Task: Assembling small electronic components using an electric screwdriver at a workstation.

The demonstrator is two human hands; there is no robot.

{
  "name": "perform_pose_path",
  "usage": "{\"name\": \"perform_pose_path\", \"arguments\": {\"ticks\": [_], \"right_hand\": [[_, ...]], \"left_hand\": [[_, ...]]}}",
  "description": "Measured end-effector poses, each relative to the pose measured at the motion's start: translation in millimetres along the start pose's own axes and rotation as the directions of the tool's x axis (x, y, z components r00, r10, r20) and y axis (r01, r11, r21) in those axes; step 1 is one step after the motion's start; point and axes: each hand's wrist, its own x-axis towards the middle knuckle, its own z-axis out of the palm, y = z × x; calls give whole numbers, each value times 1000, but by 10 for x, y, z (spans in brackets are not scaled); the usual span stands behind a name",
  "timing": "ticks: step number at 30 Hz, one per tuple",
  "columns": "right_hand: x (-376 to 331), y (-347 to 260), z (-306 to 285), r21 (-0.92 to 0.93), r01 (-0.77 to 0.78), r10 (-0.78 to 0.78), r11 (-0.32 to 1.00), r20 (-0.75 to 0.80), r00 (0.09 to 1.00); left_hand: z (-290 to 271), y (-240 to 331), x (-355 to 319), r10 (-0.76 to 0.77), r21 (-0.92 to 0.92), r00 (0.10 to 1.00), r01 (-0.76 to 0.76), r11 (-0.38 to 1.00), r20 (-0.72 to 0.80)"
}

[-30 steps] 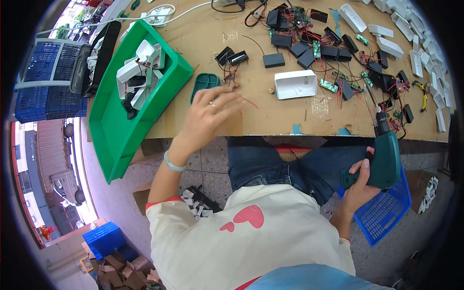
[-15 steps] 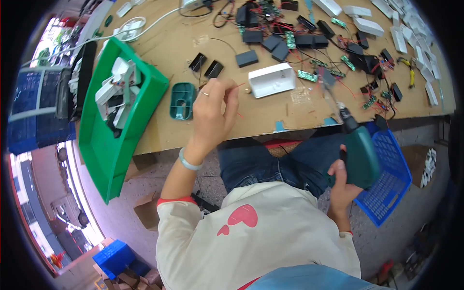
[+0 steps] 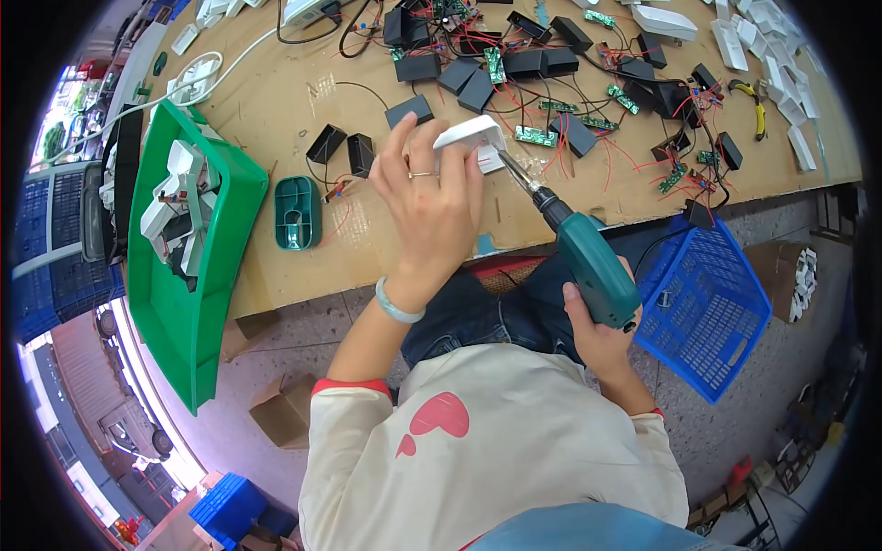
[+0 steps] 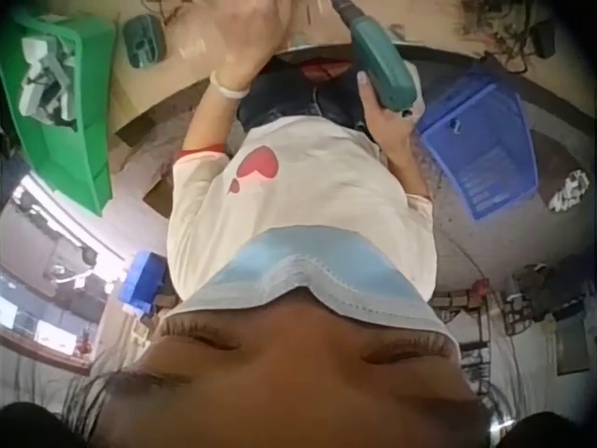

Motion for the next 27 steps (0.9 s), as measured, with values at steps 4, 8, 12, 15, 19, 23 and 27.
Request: {"name": "perform_pose_path", "arguments": {"ticks": [4,8,12,15,19,23,27], "right_hand": [[63,7,28,-2,12,-12,1000,-1,1000],[132,-17,42,-23,14,-13,1000,43,999],[123,6,85,-33,42,-41,999,17,999],[120,1,108,-32,31,-31,999,-2,1000],[127,30,123,-44,71,-71,996,6,997],[139,19,142,-34,59,-59,998,11,998],[124,37,166,-13,24,-24,1000,-1,1000]], "left_hand": [[125,-23,-41,-27,-38,999,27,999,18],[120,13,-29,-28,30,999,27,999,16],[119,26,-37,-35,49,999,35,998,5],[121,16,-37,-36,46,999,36,998,11],[146,10,-43,-45,35,999,45,998,4],[153,11,-40,-46,29,999,46,999,4],[165,19,-43,-43,19,999,43,999,10]]}}
